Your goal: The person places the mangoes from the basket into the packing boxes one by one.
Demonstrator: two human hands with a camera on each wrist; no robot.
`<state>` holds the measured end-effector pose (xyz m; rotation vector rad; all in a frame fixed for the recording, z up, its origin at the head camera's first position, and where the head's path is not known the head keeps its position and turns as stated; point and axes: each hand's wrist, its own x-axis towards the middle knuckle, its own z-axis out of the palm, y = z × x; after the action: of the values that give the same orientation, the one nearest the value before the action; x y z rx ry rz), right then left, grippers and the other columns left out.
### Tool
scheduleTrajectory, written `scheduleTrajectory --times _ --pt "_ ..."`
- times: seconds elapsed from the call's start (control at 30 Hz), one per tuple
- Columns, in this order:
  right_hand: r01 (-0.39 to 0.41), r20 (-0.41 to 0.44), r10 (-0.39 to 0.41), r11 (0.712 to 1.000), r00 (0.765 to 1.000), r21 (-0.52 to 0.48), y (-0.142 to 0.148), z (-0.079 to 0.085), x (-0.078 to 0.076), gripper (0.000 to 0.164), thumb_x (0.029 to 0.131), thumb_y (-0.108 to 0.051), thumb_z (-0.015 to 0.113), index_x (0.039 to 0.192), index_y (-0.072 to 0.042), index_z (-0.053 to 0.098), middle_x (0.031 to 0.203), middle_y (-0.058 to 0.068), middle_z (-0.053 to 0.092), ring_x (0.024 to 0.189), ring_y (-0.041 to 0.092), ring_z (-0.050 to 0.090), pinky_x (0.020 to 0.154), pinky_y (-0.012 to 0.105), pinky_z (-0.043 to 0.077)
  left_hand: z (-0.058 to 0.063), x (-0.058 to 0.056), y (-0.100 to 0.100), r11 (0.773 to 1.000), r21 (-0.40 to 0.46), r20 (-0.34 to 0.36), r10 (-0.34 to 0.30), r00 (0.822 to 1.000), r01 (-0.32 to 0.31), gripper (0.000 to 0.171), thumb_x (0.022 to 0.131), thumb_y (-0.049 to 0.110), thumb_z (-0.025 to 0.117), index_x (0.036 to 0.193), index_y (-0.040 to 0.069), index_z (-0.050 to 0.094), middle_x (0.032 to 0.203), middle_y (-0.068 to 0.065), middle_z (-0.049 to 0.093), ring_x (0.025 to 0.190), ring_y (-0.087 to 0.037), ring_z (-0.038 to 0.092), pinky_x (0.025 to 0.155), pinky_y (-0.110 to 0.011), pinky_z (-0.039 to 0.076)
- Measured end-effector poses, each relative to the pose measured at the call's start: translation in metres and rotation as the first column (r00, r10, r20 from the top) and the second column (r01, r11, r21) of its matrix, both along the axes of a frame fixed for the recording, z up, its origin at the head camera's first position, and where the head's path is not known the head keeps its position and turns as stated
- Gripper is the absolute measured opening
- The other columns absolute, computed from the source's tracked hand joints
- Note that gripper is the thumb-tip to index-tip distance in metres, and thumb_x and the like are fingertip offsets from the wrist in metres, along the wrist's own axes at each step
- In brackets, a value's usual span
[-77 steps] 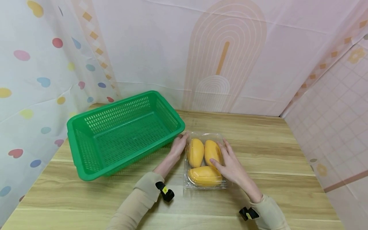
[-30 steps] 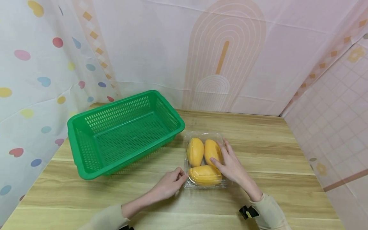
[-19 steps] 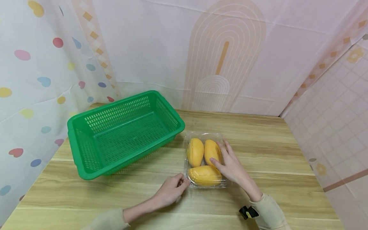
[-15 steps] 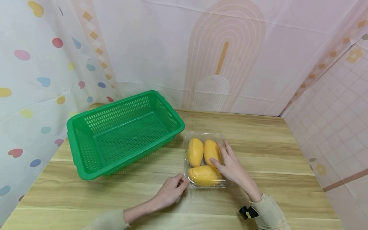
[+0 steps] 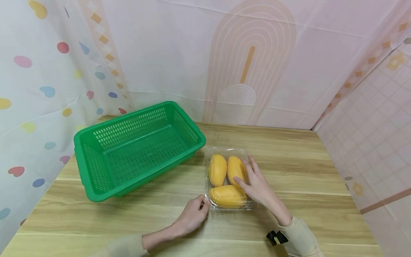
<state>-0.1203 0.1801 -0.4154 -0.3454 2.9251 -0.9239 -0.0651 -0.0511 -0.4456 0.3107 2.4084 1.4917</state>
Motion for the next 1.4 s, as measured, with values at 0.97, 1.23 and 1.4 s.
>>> scheduleTrajectory --times 0.97,1.23,1.4 --pt "0.004 -0.004 -0.004 1.0 1.0 0.008 0.0005 0.0006 -0.0009 0.073 0.094 -0.045 0.054 0.151 -0.01 0.024 0.159 0.019 0.008 0.141 0.045 0.022 0.103 0.065 0.032 0.0016 0.0015 -0.0053 1.0 0.025 0.034 0.007 0.999 -0.008 0.029 0.099 0.025 0.046 0.08 0.004 0.053 0.072 -0.009 0.058 0.061 -0.006 0.044 0.057 -0.02 0.036" --pt "0.002 -0.009 -0.002 1.0 1.0 0.002 0.0007 0.0009 -0.0013 0.073 0.094 -0.044 0.054 0.15 -0.009 0.025 0.159 0.019 0.008 0.142 0.045 0.021 0.104 0.065 0.031 0.0017 0.0032 -0.0068 0.999 0.033 0.069 0.033 0.997 -0.035 0.04 0.098 0.034 0.048 0.078 0.001 0.057 0.068 -0.008 0.06 0.056 -0.005 0.041 0.052 -0.022 0.034" --pt "-0.001 -0.003 0.001 1.0 1.0 -0.001 0.0009 0.0009 -0.0007 0.073 0.094 -0.045 0.052 0.15 -0.008 0.024 0.159 0.018 0.007 0.142 0.045 0.02 0.104 0.066 0.031 0.0024 0.0037 -0.0066 0.997 0.054 0.092 0.041 0.995 -0.046 0.039 0.097 0.035 0.049 0.078 0.001 0.057 0.067 -0.007 0.06 0.051 -0.004 0.038 0.048 -0.02 0.032"
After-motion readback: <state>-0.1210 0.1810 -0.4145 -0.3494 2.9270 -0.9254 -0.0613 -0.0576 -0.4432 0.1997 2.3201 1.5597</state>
